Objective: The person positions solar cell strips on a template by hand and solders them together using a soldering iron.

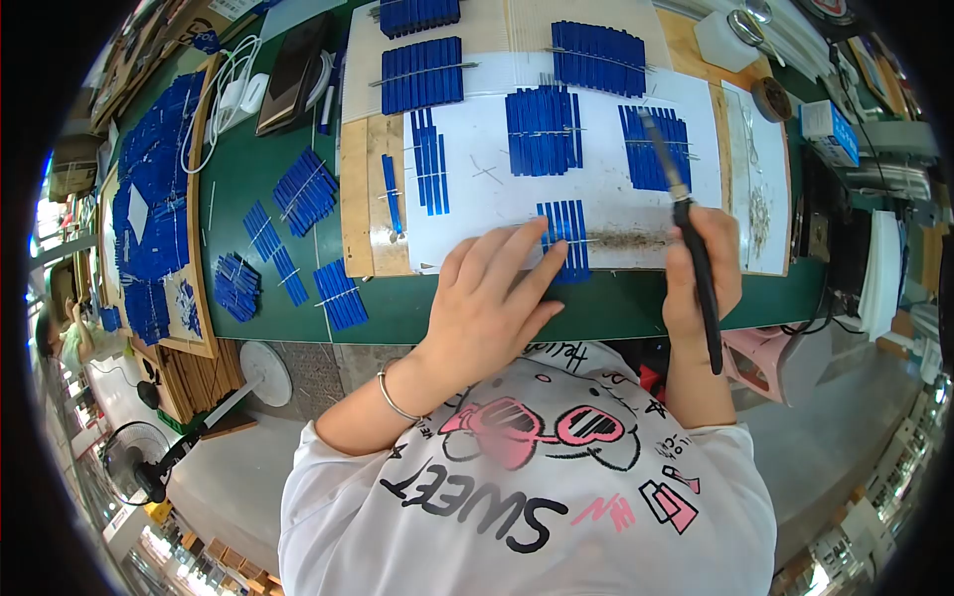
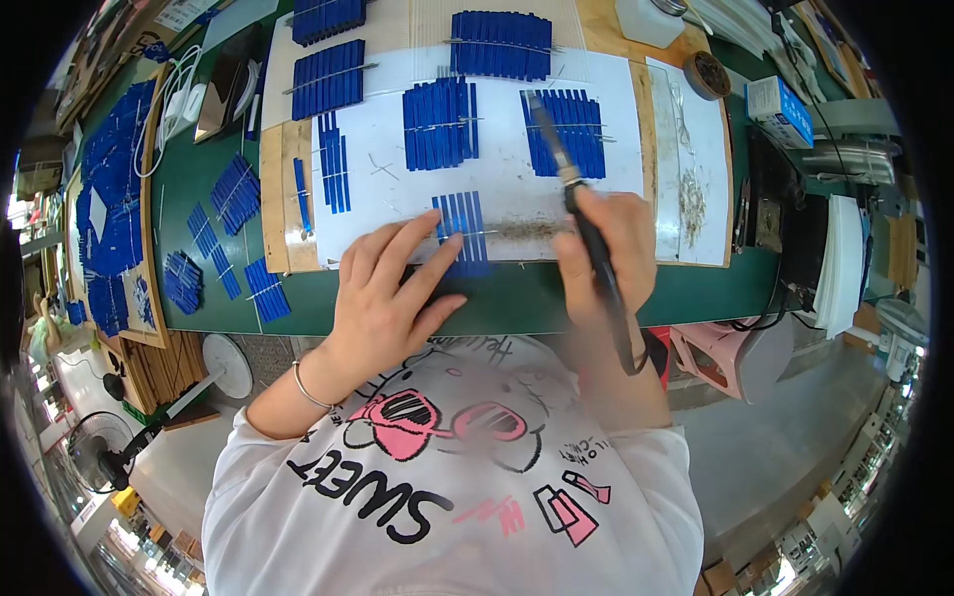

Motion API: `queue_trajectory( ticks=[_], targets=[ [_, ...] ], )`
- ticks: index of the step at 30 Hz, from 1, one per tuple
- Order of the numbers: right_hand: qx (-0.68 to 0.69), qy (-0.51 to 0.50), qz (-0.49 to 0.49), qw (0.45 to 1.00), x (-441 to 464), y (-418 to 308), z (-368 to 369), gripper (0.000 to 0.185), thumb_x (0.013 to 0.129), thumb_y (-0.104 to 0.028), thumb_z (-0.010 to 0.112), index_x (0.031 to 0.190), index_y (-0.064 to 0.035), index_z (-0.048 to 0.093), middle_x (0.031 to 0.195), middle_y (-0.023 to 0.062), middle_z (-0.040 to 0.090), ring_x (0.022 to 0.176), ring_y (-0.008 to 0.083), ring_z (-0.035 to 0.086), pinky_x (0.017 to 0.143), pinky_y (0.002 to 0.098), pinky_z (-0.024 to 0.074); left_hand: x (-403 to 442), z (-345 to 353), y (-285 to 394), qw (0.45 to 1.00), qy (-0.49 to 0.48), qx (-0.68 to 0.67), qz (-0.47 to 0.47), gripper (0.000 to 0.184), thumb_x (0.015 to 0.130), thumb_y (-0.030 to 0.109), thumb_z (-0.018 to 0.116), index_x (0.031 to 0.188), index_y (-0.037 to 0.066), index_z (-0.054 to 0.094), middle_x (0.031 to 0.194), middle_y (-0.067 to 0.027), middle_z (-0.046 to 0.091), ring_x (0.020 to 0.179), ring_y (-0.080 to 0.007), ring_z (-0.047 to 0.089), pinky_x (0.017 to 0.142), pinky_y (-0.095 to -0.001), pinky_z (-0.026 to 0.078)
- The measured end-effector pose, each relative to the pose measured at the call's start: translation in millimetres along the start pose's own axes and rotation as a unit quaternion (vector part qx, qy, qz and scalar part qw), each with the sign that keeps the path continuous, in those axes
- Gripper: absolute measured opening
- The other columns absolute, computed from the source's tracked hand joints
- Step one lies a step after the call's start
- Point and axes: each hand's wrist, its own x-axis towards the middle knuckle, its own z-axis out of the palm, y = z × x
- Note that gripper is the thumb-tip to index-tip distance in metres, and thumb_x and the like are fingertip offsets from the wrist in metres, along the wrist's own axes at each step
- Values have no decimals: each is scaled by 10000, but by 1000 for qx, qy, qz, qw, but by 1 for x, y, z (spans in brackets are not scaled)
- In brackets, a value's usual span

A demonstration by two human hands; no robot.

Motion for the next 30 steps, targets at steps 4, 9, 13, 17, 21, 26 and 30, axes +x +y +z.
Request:
queue_trajectory(
  ticks=[4, 9, 13, 17, 21, 26, 30],
  targets=[
    [-44, -168, -133, 976, 3, -11, 7, 236, 973, -240, 605, 1156, -91, 602, 1047, 91, 740, 981, 314, 664, 1008, 480, 434, -11, 4, -2, 1000, 12, 0, -13, 632, 751, 250, 754, 1331, 80, 572, 1419, -119, 487, 1223, -284, 497, 1001, -419, 388],
    [-116, -203, -176, 956, 5, -17, 5, 122, 926, -128, 623, 1047, -120, 607, 1057, 81, 738, 1025, 282, 680, 1100, 546, 330, -14, 7, -4, 1000, 17, 20, -14, 621, 760, 240, 749, 1329, 71, 568, 1422, -115, 486, 1226, -288, 499, 1013, -412, 387],
    [-105, -104, -62, 987, 4, -19, -3, 77, 955, -79, 573, 1022, -71, 612, 977, 111, 745, 1020, 263, 680, 1090, 521, 357, -15, 9, -6, 999, 37, 3, -8, 596, 760, 233, 760, 1308, 70, 590, 1406, -137, 503, 1195, -313, 511, 985, -420, 414],
    [17, -46, -42, 998, 8, -19, 18, 139, 960, -27, 559, 1079, -2, 626, 879, 160, 731, 1081, 289, 637, 1098, 472, 359, -24, 7, -9, 994, 97, -55, 4, 605, 741, 248, 788, 1294, 80, 611, 1379, -164, 520, 1146, -337, 533, 966, -431, 434],
    [-19, -78, -93, 992, 8, -10, 28, 142, 957, -13, 548, 1071, 7, 631, 895, 166, 727, 1008, 308, 658, 1086, 445, 371, -60, -30, -35, 984, 173, 32, -33, 560, 726, 211, 796, 1245, 67, 641, 1301, -169, 552, 1114, -345, 547, 935, -441, 448],
    [115, -19, 107, 987, -5, -7, 27, 162, 957, -21, 545, 1096, 6, 625, 941, 185, 711, 922, 284, 670, 1018, 429, 431, -127, -73, -88, 929, 157, 241, -232, 507, 862, 345, 681, 1286, 76, 616, 1384, -154, 505, 1206, -359, 474, 1021, -470, 364],
    [31, -52, 15, 998, -6, -1, 24, 170, 969, -26, 532, 1109, 17, 618, 1046, 207, 673, 941, 266, 667, 958, 387, 477, -167, -76, -96, 926, 63, 275, -251, 707, 897, 646, 486, 1329, 97, 598, 1462, -142, 460, 1264, -350, 431, 1070, -477, 308]
  ],
)
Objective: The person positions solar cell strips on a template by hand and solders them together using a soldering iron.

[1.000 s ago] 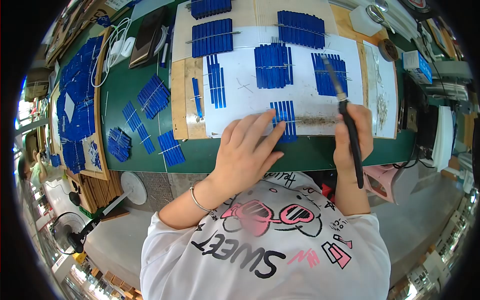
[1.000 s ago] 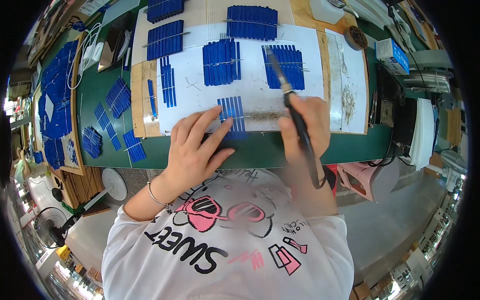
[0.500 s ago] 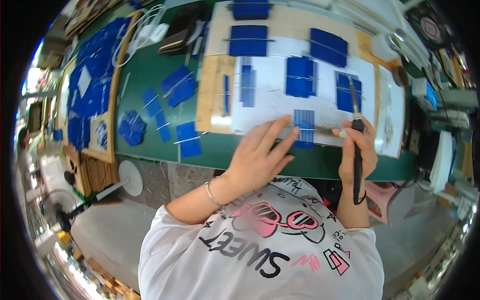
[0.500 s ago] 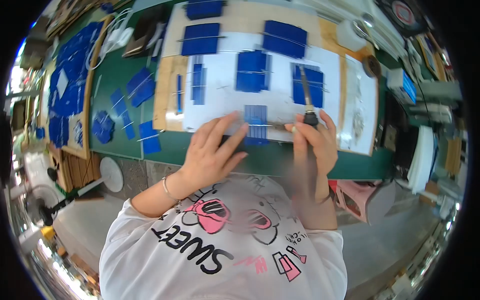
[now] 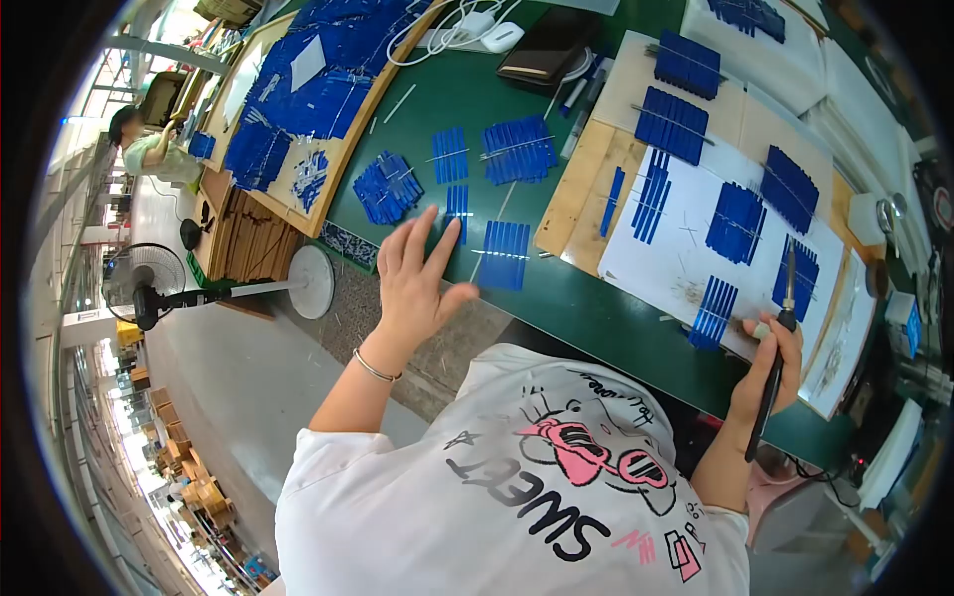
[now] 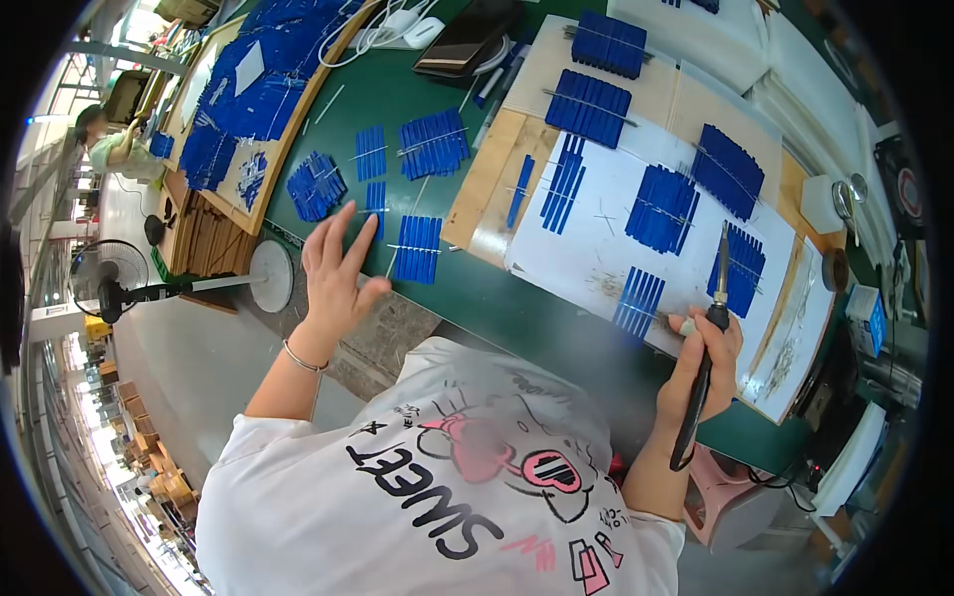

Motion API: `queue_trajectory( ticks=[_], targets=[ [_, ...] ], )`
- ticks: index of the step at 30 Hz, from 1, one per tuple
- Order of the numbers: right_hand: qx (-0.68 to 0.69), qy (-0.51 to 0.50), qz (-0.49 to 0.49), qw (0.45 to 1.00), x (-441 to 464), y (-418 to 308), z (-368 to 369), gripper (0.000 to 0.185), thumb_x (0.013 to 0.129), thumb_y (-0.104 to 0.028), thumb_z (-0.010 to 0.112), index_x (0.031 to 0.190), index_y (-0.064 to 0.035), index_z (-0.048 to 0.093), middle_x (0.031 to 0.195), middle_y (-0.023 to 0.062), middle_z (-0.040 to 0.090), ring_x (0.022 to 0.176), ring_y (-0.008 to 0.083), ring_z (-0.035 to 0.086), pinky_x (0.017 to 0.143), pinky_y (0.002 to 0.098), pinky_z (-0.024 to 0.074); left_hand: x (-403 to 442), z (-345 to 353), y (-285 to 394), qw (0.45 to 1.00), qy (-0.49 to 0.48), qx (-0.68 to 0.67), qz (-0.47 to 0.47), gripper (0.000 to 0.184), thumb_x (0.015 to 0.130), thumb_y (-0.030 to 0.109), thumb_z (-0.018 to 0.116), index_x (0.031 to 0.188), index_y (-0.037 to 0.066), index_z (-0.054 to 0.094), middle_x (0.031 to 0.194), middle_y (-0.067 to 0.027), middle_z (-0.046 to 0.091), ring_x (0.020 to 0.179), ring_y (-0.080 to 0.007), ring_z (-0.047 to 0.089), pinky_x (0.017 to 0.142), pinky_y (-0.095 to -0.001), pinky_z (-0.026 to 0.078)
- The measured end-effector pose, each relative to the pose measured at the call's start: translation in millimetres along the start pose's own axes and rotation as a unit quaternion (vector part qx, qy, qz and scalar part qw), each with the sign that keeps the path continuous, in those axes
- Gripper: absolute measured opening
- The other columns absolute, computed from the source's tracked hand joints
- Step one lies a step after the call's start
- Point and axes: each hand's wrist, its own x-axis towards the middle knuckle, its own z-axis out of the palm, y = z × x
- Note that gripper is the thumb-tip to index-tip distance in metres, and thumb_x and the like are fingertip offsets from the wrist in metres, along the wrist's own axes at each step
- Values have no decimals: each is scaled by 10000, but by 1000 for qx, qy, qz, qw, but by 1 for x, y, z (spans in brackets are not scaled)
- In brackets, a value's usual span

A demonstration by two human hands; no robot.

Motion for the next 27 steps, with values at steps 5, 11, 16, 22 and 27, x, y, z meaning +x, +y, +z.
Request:
queue_trajectory(
  ticks=[5, 11, 16, 22, 27],
  targets=[
    [65, 18, 59, 996, 1, -7, 2, 166, 963, -40, 546, 1101, 10, 624, 950, 178, 715, 967, 284, 637, 1015, 421, 423, -35, 8, -15, 999, 36, 5, 25, 539, 859, 417, 660, 1294, 100, 625, 1403, -130, 524, 1235, -320, 479, 1060, -458, 343],
    [-33, -37, -48, 998, 8, -8, -3, 169, 971, -55, 541, 1092, 17, 635, 956, 154, 712, 1063, 268, 603, 1004, 406, 431, -36, -6, -28, 989, 103, 4, 108, 332, 759, 85, 718, 1090, 65, 729, 1259, -119, 626, 1115, -307, 577, 994, -433, 442],
    [-27, -5, -67, 997, 11, -14, 4, 154, 934, -28, 580, 1068, 14, 642, 894, 140, 725, 1033, 300, 592, 963, 417, 455, 12, -17, 28, 967, 190, -47, 165, 289, 741, 8, 665, 1018, 29, 746, 1158, -159, 650, 1020, -344, 621, 930, -425, 525],
    [-60, -2, -97, 993, 15, -16, 1, 127, 905, -4, 605, 1023, -18, 649, 850, 127, 727, 938, 296, 613, 907, 395, 476, 85, 1, 131, 921, 206, -216, 252, 291, 672, 39, 728, 961, 56, 745, 1072, -112, 671, 921, -255, 634, 813, -394, 563],
    [-45, -23, -102, 993, 16, -14, -3, 146, 901, -9, 622, 1043, -37, 638, 885, 114, 738, 914, 291, 617, 922, 406, 466, 90, 14, 157, 915, 86, -298, 258, 396, 639, 88, 783, 1030, 45, 732, 1118, -105, 658, 1020, -301, 608, 861, -394, 516]
  ],
)
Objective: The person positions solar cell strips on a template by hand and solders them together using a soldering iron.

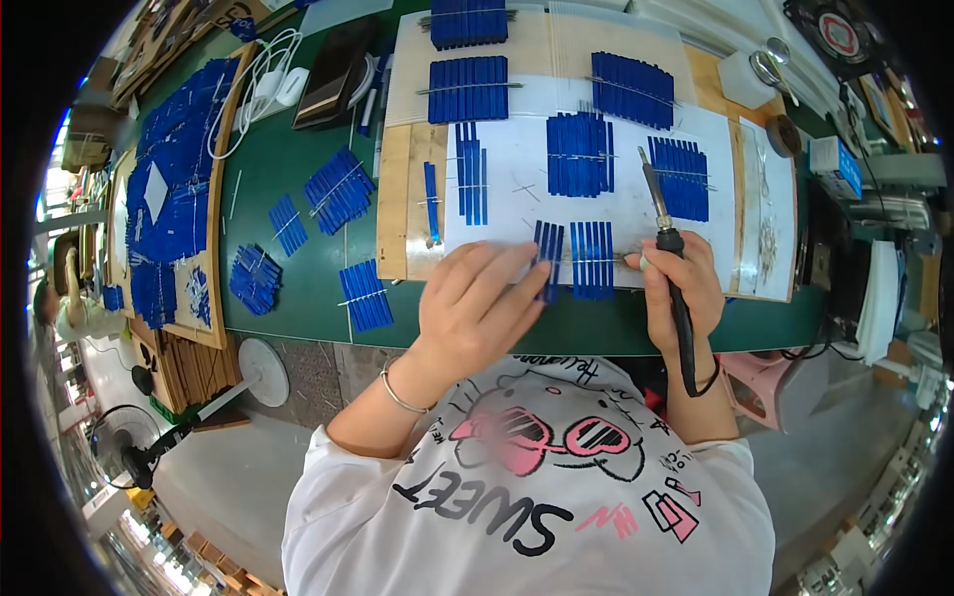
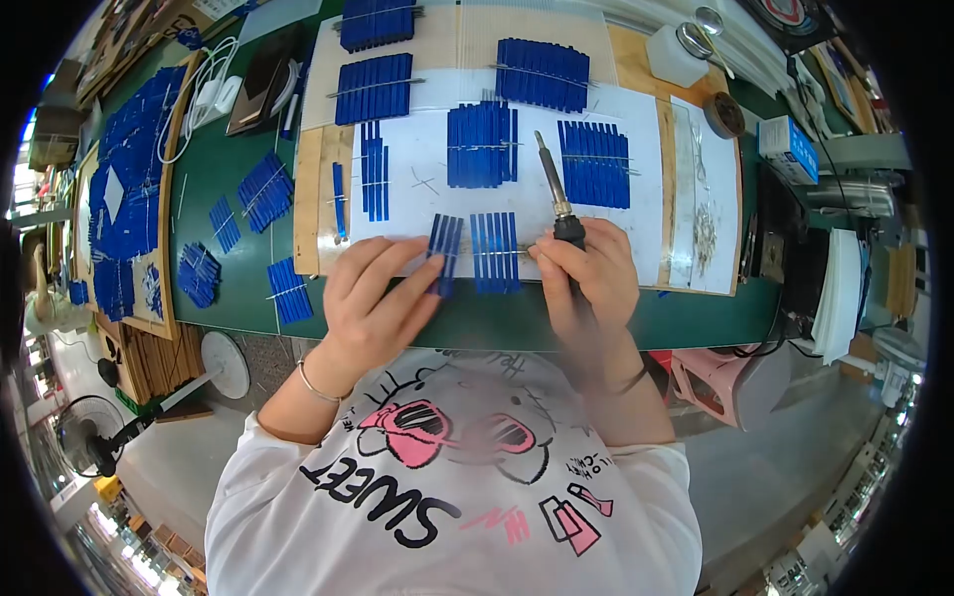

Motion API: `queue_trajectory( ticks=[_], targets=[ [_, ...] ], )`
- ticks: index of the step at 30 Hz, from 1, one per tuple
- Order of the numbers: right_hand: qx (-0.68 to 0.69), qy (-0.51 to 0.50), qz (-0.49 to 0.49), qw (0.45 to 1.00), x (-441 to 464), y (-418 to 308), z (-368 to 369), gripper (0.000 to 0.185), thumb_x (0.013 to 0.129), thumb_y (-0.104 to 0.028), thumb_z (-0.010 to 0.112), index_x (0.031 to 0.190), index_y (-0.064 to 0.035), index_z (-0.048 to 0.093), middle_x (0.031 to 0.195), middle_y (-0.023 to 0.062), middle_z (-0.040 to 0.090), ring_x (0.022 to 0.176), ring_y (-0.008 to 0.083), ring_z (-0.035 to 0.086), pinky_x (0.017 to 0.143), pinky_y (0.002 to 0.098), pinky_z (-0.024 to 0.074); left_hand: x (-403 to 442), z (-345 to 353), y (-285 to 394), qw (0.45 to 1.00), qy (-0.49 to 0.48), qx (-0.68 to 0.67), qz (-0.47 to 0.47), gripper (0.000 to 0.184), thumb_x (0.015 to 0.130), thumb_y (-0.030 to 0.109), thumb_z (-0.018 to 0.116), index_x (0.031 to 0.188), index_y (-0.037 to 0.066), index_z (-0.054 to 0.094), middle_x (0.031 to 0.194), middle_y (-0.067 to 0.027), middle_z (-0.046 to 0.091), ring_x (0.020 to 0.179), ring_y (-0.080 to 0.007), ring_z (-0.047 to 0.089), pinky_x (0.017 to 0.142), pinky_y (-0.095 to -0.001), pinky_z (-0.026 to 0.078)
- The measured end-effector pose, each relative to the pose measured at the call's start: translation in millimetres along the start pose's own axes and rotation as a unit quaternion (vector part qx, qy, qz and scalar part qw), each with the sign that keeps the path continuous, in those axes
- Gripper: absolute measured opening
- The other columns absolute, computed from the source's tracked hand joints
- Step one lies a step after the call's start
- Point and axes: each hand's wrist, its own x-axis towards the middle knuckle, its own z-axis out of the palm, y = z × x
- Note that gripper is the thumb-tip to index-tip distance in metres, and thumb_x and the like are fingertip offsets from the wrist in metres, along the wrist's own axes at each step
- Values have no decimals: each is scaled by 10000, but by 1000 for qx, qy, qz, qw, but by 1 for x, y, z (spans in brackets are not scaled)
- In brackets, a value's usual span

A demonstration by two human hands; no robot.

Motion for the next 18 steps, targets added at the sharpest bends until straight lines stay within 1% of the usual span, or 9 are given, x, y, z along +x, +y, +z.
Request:
queue_trajectory(
  ticks=[1, 2, 4, 5, 6, 7, 8, 11, 18],
  targets=[
    [0, 0, 3, 1000, 1, -1, -2, 146, 901, -9, 622, 1043, -37, 638, 885, 114, 738, 914, 291, 617, 922, 406, 466, -5, 3, 0, 999, -31, -31, -14, 547, 634, 191, 835, 1141, 46, 687, 1215, -113, 617, 1077, -312, 579, 914, -409, 484],
    [-13, -20, -2, 1000, 4, -1, -4, 178, 890, -37, 654, 1066, -48, 630, 909, 107, 741, 926, 294, 626, 938, 418, 458, -2, -2, 3, 999, -34, -32, -15, 547, 634, 191, 835, 1141, 46, 687, 1215, -113, 617, 1077, -312, 579, 914, -409, 484],
    [-28, -41, -3, 999, 9, -3, -8, 219, 879, -65, 686, 1088, -60, 622, 932, 99, 745, 939, 297, 634, 955, 430, 449, 9, -17, 7, 983, -133, -83, -97, 751, 602, 286, 874, 1263, 51, 608, 1312, -129, 555, 1142, -337, 535, 963, -439, 447],
    [-23, -62, -19, 998, 13, -2, -8, 279, 852, -117, 729, 1103, -70, 615, 951, 89, 746, 976, 297, 638, 977, 443, 435, 9, -19, 3, 975, -159, -112, -108, 851, 592, 266, 879, 1341, 67, 528, 1374, -137, 476, 1219, -350, 471, 996, -449, 405],
    [-19, -83, -34, 996, 16, -1, -7, 347, 825, -168, 773, 1117, -80, 608, 970, 79, 748, 1013, 298, 642, 999, 457, 421, 12, -18, 2, 974, -161, -115, -108, 851, 592, 266, 879, 1341, 67, 528, 1374, -137, 476, 1219, -350, 471, 996, -449, 405],
    [-12, -103, -29, 994, 16, 1, -4, 481, 742, -317, 841, 1112, -111, 612, 1046, 75, 739, 1109, 294, 621, 1043, 491, 390, 18, -19, 1, 970, -180, -110, -119, 861, 588, 249, 882, 1347, 67, 519, 1365, -136, 477, 1216, -350, 469, 997, -447, 400],
    [-14, -103, -26, 994, 19, 1, -2, 481, 742, -317, 841, 1112, -111, 612, 1046, 75, 739, 1109, 294, 621, 1043, 491, 390, 24, -20, 1, 966, -198, -104, -131, 871, 584, 232, 885, 1353, 68, 510, 1357, -134, 478, 1213, -350, 467, 997, -444, 396],
    [-27, -160, -18, 987, 21, 2, 1, 593, 661, -458, 861, 1103, -165, 598, 1207, 72, 693, 1214, 307, 563, 1103, 541, 323, 32, -14, 5, 965, -207, -80, -140, 816, 586, 184, 877, 1306, 54, 518, 1320, -125, 485, 1193, -339, 469, 972, -426, 393],
    [-26, -194, -10, 981, 25, 0, 4, 605, 645, -462, 857, 1099, -166, 589, 1217, 45, 692, 1265, 314, 533, 1136, 547, 264, 31, -1, 4, 968, -174, -88, -156, 739, 593, 157, 861, 1249, 41, 540, 1267, -108, 503, 1175, -314, 476, 944, -440, 387]
  ],
)
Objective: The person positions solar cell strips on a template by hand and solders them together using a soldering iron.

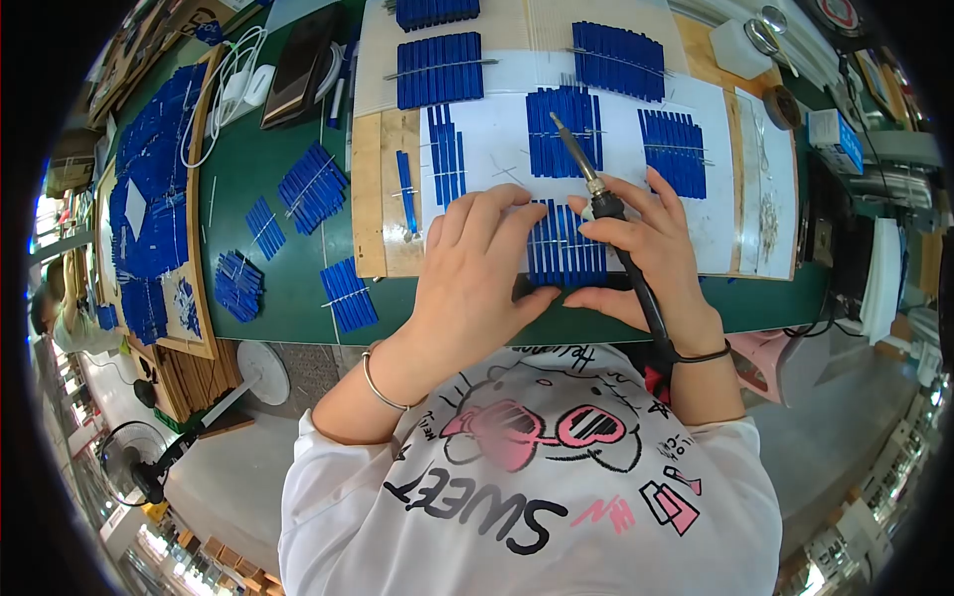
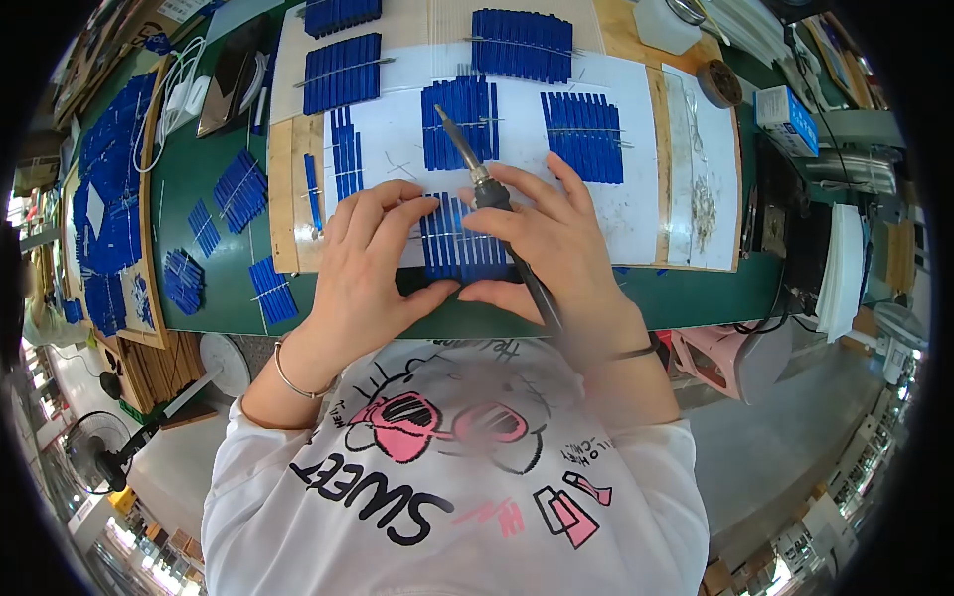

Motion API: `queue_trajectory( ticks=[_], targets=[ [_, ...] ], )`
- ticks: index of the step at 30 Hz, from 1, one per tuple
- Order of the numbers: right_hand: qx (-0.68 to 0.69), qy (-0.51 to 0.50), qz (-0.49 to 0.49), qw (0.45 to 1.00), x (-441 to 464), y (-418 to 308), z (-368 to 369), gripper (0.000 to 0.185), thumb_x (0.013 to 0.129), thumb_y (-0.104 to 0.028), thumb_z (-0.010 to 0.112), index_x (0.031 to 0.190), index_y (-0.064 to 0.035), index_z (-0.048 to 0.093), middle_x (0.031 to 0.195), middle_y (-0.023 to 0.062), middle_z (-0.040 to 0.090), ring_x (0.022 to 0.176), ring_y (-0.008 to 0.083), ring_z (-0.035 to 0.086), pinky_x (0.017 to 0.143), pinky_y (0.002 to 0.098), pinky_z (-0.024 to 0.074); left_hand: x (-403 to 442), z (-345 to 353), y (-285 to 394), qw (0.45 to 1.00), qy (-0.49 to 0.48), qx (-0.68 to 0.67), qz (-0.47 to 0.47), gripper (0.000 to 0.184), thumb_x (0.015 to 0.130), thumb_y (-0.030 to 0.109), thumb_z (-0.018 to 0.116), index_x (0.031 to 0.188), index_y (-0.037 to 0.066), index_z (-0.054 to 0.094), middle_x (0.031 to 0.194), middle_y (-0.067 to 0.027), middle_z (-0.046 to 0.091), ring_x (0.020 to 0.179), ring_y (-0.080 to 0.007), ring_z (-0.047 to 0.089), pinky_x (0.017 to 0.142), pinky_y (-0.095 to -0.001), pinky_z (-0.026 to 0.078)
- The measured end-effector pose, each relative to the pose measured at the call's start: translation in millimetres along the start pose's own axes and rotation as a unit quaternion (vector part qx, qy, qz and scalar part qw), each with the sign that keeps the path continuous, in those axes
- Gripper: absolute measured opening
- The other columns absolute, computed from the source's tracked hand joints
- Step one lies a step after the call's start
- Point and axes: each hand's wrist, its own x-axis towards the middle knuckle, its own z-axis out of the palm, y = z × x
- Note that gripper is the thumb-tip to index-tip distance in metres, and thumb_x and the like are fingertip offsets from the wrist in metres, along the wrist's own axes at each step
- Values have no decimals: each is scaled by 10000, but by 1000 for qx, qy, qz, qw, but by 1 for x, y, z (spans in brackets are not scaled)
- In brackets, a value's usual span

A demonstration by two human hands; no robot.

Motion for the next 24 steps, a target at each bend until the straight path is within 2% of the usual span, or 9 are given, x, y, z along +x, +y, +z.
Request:
queue_trajectory(
  ticks=[4, 6, 7, 9, 12, 19, 22, 24],
  targets=[
    [-21, -6, -3, 1000, 2, -2, 0, 602, 638, -443, 858, 1094, -155, 592, 1215, 49, 692, 1292, 313, 519, 1146, 547, 248, -4, -3, 1, 1000, -12, -1, -4, 759, 595, 179, 863, 1275, 63, 547, 1303, -105, 494, 1192, -305, 475, 961, -433, 379],
    [-25, -2, -2, 1000, 2, -2, 1, 593, 642, -435, 857, 1092, -152, 596, 1217, 53, 690, 1298, 313, 516, 1150, 546, 242, -9, -4, -2, 996, 2, 44, 77, 777, 606, 244, 859, 1311, 121, 557, 1402, -78, 477, 1246, -288, 456, 991, -432, 363],
    [-34, 0, -2, 999, 2, -2, 2, 583, 646, -431, 855, 1091, -151, 602, 1220, 60, 687, 1299, 313, 517, 1152, 545, 239, -11, -5, -4, 996, 0, 44, 77, 777, 606, 244, 859, 1311, 121, 557, 1402, -78, 477, 1246, -288, 456, 991, -432, 363],
    [-42, 3, 0, 999, 2, -3, 2, 573, 651, -427, 852, 1090, -151, 608, 1222, 67, 685, 1299, 313, 518, 1154, 545, 236, -17, -6, -8, 987, -40, 81, 130, 775, 623, 309, 841, 1336, 183, 566, 1478, -31, 454, 1316, -270, 421, 1037, -444, 332],
    [-41, 9, 2, 999, 2, -3, 3, 555, 666, -427, 845, 1089, -151, 616, 1226, 78, 681, 1299, 312, 522, 1156, 544, 230, -21, -3, -10, 985, -66, 102, 126, 748, 639, 340, 827, 1329, 200, 577, 1486, -2, 464, 1349, -264, 401, 1075, -459, 299],
    [-49, 8, 0, 999, 2, -2, 5, 563, 675, -440, 838, 1100, -154, 604, 1242, 68, 680, 1304, 312, 514, 1160, 542, 220, -22, -2, -10, 986, -63, 97, 119, 711, 666, 338, 814, 1322, 189, 583, 1461, 0, 486, 1351, -264, 401, 1095, -466, 277],
    [-47, 5, 0, 999, 1, -2, 4, 578, 672, -453, 839, 1105, -154, 600, 1238, 65, 684, 1306, 311, 510, 1161, 539, 219, -25, -3, -9, 985, -56, 103, 125, 685, 670, 323, 815, 1298, 162, 595, 1450, -27, 495, 1335, -266, 415, 1084, -455, 299],
    [-45, 7, 3, 999, 2, -2, 3, 589, 668, -462, 841, 1106, -152, 598, 1233, 64, 687, 1306, 310, 508, 1163, 536, 219, -28, -7, -7, 994, -39, 37, 96, 651, 658, 232, 832, 1256, 106, 609, 1406, -86, 517, 1299, -292, 438, 1054, -429, 350]
  ],
)
